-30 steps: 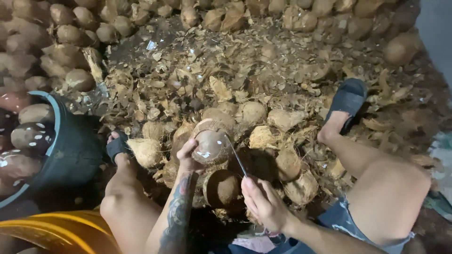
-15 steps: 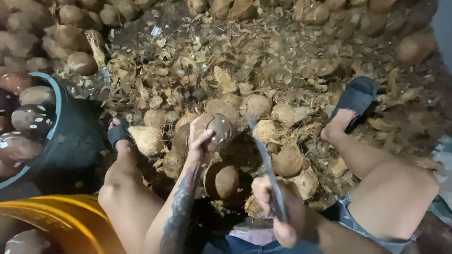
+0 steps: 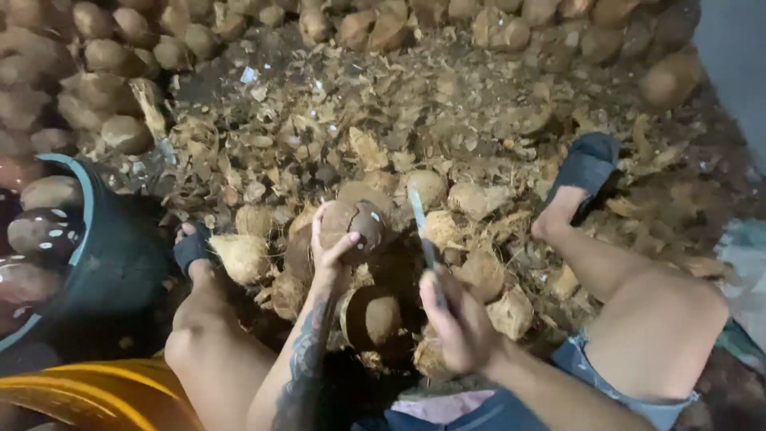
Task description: The person sits on the ground and peels the husk off a coconut using a knife. They rotate the coconut and scrape away the fibrous outer layer, then place the peeled coconut into a nearby bucket.
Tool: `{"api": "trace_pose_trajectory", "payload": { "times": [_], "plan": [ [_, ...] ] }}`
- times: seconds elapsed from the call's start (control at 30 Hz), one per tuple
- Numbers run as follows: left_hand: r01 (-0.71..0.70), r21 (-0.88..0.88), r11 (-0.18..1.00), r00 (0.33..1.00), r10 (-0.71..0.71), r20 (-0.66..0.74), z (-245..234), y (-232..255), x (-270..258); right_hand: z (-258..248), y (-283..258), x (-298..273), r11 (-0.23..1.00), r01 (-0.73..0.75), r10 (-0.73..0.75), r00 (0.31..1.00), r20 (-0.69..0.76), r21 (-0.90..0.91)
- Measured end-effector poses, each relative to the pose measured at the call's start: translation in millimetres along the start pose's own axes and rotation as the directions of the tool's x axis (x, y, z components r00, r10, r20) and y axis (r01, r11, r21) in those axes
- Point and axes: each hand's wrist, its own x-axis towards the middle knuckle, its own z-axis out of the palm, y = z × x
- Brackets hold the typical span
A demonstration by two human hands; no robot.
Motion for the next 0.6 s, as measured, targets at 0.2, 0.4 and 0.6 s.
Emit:
{"api": "trace_pose_trajectory", "payload": {
  "times": [0.2,0.4,0.6],
  "plan": [
    [-0.034,-0.023,0.999,0.999,0.033,-0.039,-4,-18,-3,-2,36,18,0.858,0.367,-0.403,0.915,-0.026,-0.36],
    [-0.044,-0.054,0.998,0.997,0.047,0.058,-11,1,7,-7,3,27,0.793,-0.56,0.577,0.816,0.002,-0.239],
    [-0.043,0.029,0.999,0.999,0.043,-0.03,-5,-5,1,0,-14,1,0.617,0.25,-0.323,0.945,-0.05,0.746]
  ]
}}
